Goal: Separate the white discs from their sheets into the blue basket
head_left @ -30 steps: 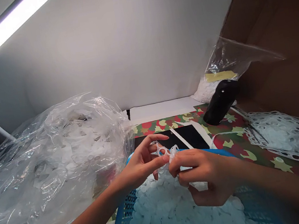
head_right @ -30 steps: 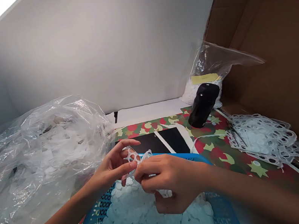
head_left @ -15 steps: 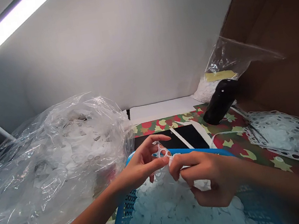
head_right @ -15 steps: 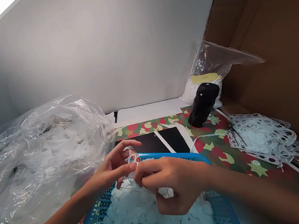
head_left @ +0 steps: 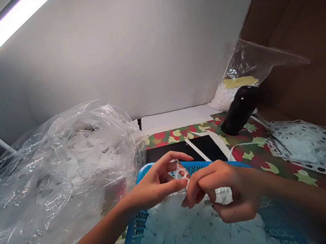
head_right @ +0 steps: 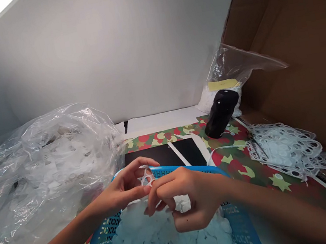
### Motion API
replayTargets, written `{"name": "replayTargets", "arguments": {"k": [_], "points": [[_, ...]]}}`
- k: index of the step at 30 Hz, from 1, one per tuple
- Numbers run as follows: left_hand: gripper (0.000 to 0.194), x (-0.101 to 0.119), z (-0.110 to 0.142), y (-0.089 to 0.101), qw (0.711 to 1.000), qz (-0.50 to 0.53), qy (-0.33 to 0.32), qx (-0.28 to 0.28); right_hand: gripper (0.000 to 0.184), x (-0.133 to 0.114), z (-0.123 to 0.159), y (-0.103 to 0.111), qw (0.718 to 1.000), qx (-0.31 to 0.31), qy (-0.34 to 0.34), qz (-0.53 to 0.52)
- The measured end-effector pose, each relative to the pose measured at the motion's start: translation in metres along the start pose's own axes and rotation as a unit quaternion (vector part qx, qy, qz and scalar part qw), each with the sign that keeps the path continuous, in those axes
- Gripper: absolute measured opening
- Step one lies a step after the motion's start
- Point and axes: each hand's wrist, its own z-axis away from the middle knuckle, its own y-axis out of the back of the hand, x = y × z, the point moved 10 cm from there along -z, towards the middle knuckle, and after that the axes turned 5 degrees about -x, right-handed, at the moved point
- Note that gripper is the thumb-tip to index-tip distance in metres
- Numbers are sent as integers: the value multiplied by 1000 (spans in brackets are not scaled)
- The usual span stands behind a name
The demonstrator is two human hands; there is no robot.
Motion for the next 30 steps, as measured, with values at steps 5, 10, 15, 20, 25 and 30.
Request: {"name": "replayTargets", "arguments": {"k": [5, 10, 15, 20, 25, 30], "points": [[36, 1, -1, 9, 999, 29, -16, 32, 24, -4, -1, 7, 999, 25, 0, 26], [34, 3, -2, 17, 997, 40, -9, 58, 17, -3, 1, 15, 996, 59, -9, 71], [35, 1, -2, 17, 997, 48, -14, 56, 18, -5, 5, 18, 983, 102, 6, 153], [32, 1, 0, 17, 996, 48, -46, 57, 16, -7, 11, 27, 942, 176, -6, 286], [28, 3, 1, 14, 996, 48, -52, 50, 23, -9, 9, 25, 938, 170, -5, 303], [26, 4, 2, 10, 997, 52, -46, 36, 19, -8, 8, 24, 944, 157, -7, 289]]}}
